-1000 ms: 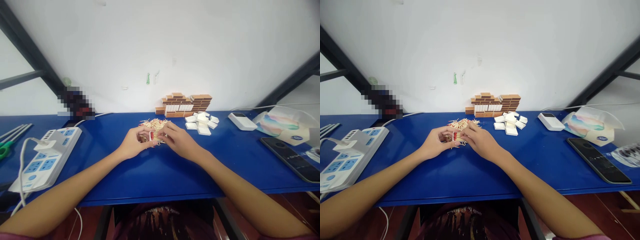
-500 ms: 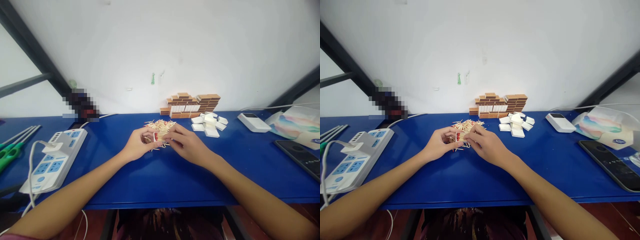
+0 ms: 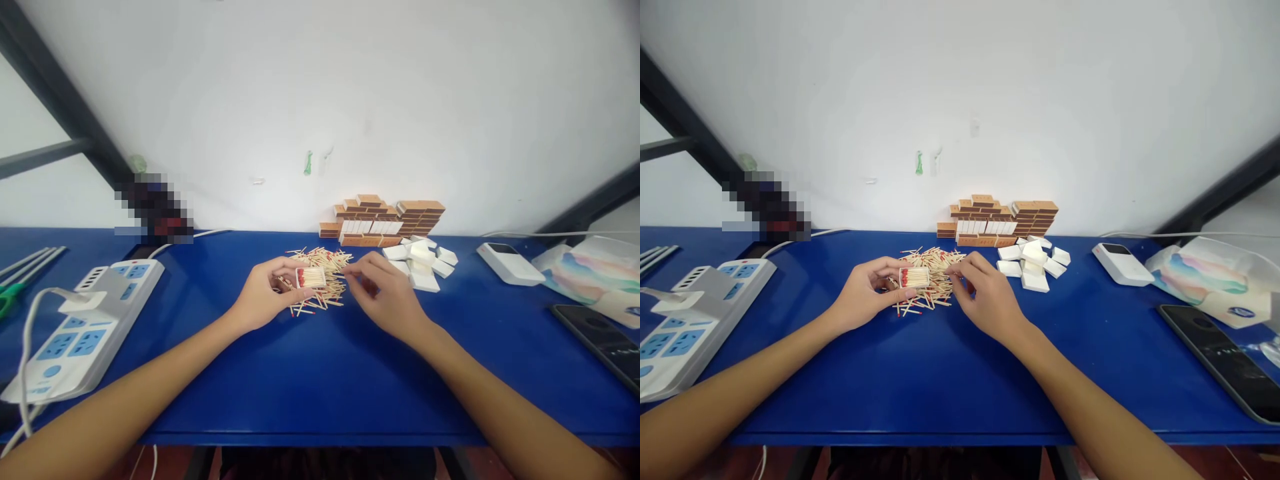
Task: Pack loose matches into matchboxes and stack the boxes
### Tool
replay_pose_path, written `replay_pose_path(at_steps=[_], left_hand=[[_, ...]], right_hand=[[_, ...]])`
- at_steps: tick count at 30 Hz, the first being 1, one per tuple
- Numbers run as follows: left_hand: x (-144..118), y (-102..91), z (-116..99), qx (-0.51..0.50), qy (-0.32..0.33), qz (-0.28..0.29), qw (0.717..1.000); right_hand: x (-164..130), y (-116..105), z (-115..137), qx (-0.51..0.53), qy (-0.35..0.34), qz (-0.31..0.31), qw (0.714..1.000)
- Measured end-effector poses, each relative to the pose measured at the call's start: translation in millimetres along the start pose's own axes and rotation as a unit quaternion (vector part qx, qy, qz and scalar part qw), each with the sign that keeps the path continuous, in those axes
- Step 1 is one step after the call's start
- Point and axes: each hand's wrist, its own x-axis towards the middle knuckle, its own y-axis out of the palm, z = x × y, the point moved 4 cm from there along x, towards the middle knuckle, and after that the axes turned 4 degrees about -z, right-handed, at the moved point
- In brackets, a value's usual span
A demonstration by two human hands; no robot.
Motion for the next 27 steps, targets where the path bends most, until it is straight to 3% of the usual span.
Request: replay_pose_path(at_steps=[6, 10, 15, 20, 24, 27], left_hand=[[-2.2, 2.3, -0.1, -0.007, -0.011, 0.013, 1.0], [-3.6, -0.8, 1.0, 0.025, -0.011, -0.009, 1.0], [0.3, -16.1, -0.5, 0.137, 0.092, -0.087, 0.982], [-2.2, -24.5, -3.5, 0.28, 0.258, -0.146, 0.913], [-10.4, -26.8, -2.4, 0.326, 0.29, -0.166, 0.884], [-13.3, -25.2, -1.4, 0.337, 0.301, -0.153, 0.879]], right_hand=[[-7.1, 9.0, 8.8, 0.019, 0.02, 0.002, 1.0], [-8.5, 10.4, 3.8, 0.033, 0.044, -0.013, 0.998], [-8.4, 8.6, -13.8, -0.001, 0.09, -0.048, 0.995], [-13.5, 13.7, -20.5, -0.002, 0.083, -0.044, 0.996], [-21.8, 19.6, -20.7, -0.016, 0.061, -0.026, 0.998], [-24.4, 21.5, -23.3, -0.027, 0.049, -0.025, 0.998]])
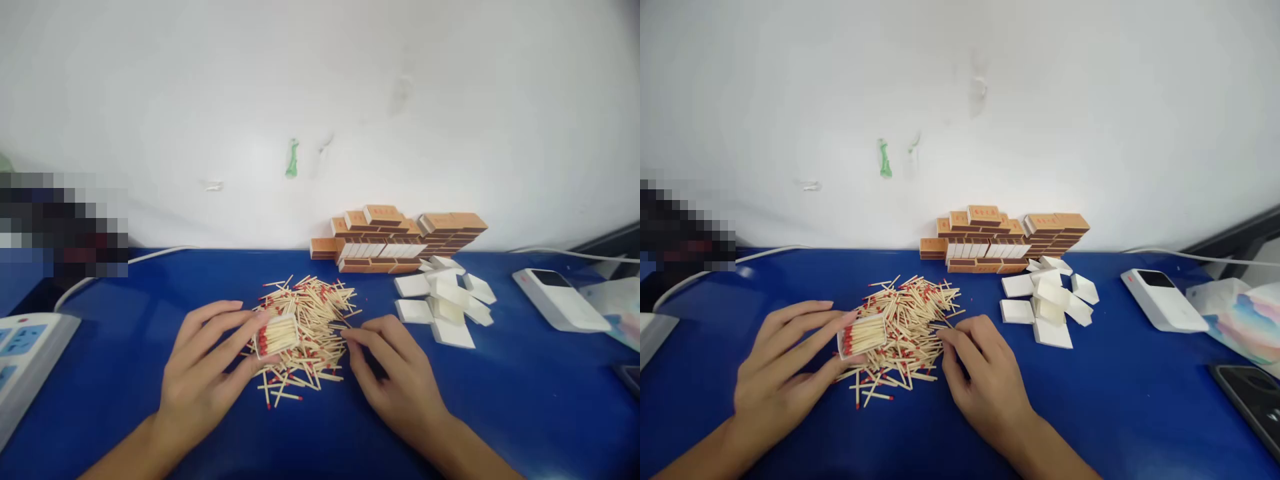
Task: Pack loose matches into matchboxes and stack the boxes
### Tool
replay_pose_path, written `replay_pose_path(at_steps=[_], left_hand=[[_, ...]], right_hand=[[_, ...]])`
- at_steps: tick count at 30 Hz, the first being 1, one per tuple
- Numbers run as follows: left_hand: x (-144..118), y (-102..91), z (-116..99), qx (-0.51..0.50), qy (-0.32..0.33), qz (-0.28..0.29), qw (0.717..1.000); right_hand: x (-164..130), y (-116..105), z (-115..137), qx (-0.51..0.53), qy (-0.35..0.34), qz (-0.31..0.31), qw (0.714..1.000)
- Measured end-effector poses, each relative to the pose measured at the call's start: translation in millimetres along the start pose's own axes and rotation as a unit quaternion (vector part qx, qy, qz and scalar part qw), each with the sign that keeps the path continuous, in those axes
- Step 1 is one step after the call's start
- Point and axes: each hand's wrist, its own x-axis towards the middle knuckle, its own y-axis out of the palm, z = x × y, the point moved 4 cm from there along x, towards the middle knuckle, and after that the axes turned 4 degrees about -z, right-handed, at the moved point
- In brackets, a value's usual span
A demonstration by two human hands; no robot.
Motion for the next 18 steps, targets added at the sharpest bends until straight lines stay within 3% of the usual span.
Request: replay_pose_path(at_steps=[11, 18], left_hand=[[12.6, 9.8, 13.0, 0.007, -0.014, 0.029, 0.999], [15.7, 13.1, 18.6, 0.008, -0.047, 0.014, 0.999]], right_hand=[[19.0, -6.4, -15.4, -0.014, -0.007, -0.018, 1.0], [41.4, -44.6, -37.3, -0.163, -0.058, -0.158, 0.972]])
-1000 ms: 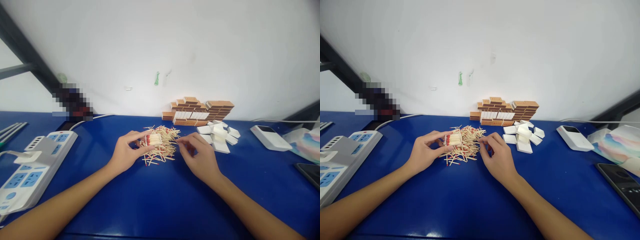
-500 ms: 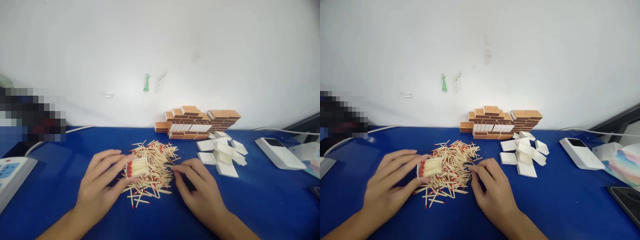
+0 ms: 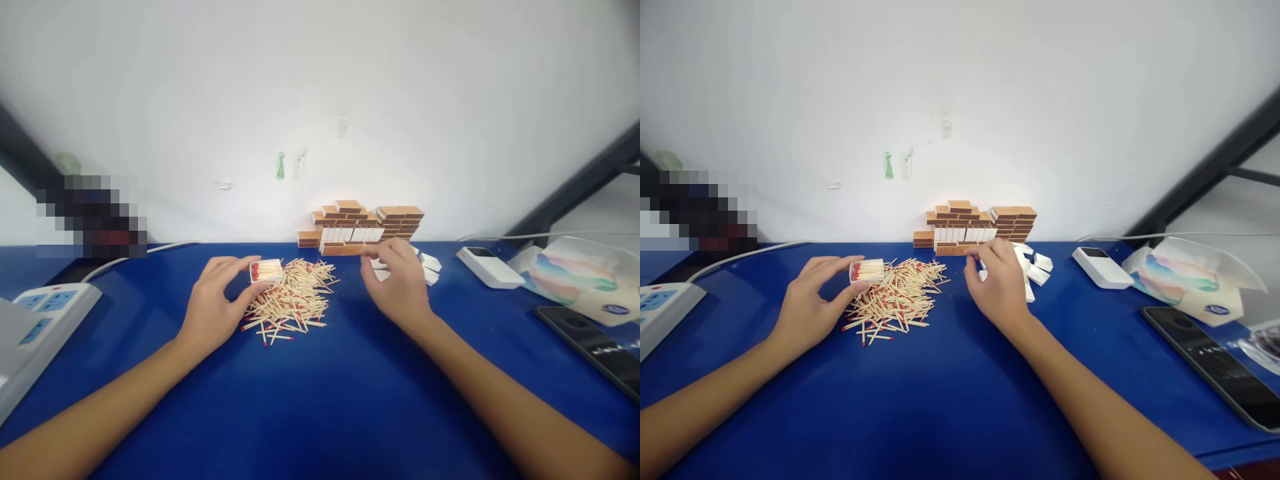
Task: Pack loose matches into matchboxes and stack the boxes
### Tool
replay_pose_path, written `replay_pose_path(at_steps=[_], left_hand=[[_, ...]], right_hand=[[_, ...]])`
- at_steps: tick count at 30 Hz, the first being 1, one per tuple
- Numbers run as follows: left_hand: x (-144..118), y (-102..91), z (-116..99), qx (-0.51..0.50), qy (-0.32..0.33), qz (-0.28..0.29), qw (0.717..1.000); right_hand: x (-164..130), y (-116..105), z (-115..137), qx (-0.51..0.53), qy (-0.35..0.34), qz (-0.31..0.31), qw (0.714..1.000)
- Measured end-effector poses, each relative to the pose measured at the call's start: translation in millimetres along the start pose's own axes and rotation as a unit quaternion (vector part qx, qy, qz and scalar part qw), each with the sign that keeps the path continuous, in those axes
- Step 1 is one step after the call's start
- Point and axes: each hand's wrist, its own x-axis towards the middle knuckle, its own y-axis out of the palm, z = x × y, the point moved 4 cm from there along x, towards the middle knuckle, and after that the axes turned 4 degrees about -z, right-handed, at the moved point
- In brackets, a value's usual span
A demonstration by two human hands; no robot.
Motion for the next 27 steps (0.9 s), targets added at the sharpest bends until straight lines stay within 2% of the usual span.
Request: replay_pose_path(at_steps=[3, 5, 9, 12, 16, 22, 27], left_hand=[[-0.3, -0.3, 0.4, -0.005, -0.004, -0.008, 1.0], [-1.1, 0.3, 0.9, -0.011, -0.008, -0.009, 1.0], [-2.7, 1.7, 2.0, -0.019, -0.012, -0.007, 1.0], [-3.5, 1.5, 2.6, -0.023, -0.011, -0.011, 1.0], [-3.4, 0.8, 2.8, -0.021, -0.019, -0.013, 1.0], [-1.3, -2.2, -4.9, -0.021, 0.009, -0.03, 0.999], [-2.4, -1.0, -11.1, -0.032, 0.041, -0.017, 0.999]], right_hand=[[9.3, -8.0, -23.8, -0.073, -0.005, -0.004, 0.997], [13.0, -14.8, -46.4, -0.141, 0.021, 0.005, 0.99], [13.3, -26.2, -91.2, -0.239, 0.088, 0.068, 0.964], [11.9, -33.6, -108.8, -0.268, 0.111, 0.064, 0.955], [9.4, -33.3, -115.7, -0.26, 0.128, 0.049, 0.956], [9.1, -19.1, -107.8, -0.155, 0.127, 0.025, 0.979], [33.5, -0.7, -105.8, -0.1, 0.131, 0.011, 0.986]])
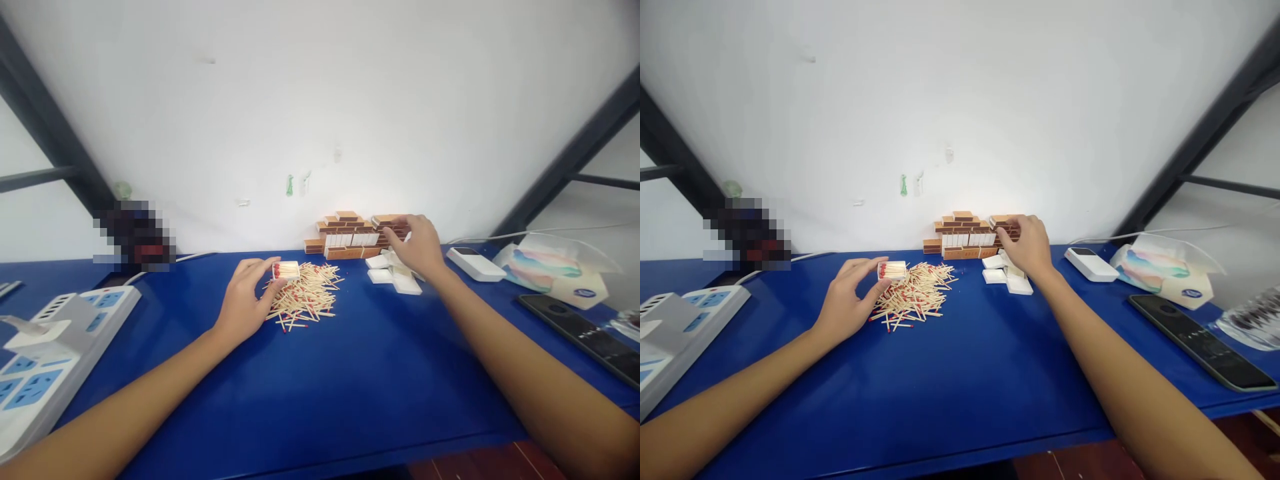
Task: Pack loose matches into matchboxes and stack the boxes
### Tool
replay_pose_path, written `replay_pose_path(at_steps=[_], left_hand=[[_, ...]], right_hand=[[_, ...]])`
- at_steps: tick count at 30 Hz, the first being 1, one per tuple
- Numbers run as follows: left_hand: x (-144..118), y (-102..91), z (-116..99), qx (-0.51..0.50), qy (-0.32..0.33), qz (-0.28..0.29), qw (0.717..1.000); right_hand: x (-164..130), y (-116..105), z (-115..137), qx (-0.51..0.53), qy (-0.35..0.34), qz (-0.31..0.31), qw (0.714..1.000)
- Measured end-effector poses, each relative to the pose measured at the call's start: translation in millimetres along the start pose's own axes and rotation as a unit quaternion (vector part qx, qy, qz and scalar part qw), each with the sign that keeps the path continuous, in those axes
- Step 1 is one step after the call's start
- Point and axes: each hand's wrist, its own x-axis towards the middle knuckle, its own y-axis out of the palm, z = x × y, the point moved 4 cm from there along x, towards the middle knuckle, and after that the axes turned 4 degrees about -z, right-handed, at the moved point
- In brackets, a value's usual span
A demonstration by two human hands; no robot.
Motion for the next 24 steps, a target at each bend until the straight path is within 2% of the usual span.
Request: replay_pose_path(at_steps=[4, 8, 15, 19, 24], left_hand=[[-0.8, 0.2, 0.6, -0.009, 0.003, -0.007, 1.0], [0.1, -1.2, 0.7, -0.001, 0.012, -0.013, 1.0], [1.5, -4.2, -3.7, 0.009, 0.032, -0.007, 0.999], [0.2, -2.0, -5.1, -0.004, 0.038, 0.004, 0.999], [0.3, -1.9, -6.4, -0.006, 0.037, 0.0, 0.999]], right_hand=[[26.1, 13.3, -5.6, -0.035, 0.066, 0.001, 0.997], [30.4, 17.9, -15.1, -0.051, 0.123, 0.011, 0.991], [21.4, 16.4, -14.2, -0.041, 0.119, -0.006, 0.992], [23.6, 21.6, -11.2, -0.054, 0.113, 0.013, 0.992], [24.7, 29.1, -15.2, -0.053, 0.084, 0.006, 0.995]])
